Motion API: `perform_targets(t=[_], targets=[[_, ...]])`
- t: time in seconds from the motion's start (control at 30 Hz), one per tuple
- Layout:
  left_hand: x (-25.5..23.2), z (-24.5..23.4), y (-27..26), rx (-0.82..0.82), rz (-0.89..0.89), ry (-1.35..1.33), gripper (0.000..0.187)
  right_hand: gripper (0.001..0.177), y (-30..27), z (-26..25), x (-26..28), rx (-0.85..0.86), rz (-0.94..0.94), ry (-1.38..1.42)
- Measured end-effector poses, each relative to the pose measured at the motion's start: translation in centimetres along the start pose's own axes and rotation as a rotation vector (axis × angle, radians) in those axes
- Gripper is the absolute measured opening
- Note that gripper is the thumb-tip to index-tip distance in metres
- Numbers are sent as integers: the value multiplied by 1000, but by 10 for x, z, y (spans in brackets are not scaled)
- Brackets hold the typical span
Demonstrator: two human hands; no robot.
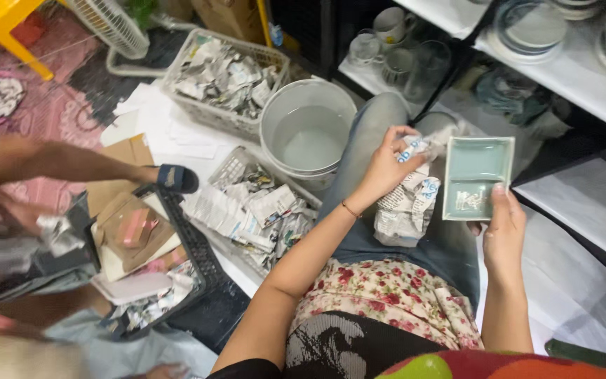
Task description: The person sits on the floor and wraps individual ceramic dishes, including plates and bowls, in newspaper. They fold the paper around each item and place the wrapped dishes onto a nearby shelf.
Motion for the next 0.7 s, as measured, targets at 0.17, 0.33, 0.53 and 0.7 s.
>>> perform_targets(t=[0.17,0.33,0.53,0.7], targets=[[-40,25,9,183,257,539,65,27,18,9,-4,98,124,92],[-49,27,25,440,310,603,75,25,48,44,5,256,99,190],[-50,9,41,659,44,111,89,34,82,59,22,239,58,178],[-39,34,41,625,-36,-72,89,42,83,34,25,148,73,136]])
Point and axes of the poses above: each hand's wrist, its own y-axis towards the middle knuckle, its own z-axis out of the palm, x = y × z, the point moved 9 cm from there along y, towards the middle knuckle, and after that the axes turned 1 degree about y, right-handed, at the moved point
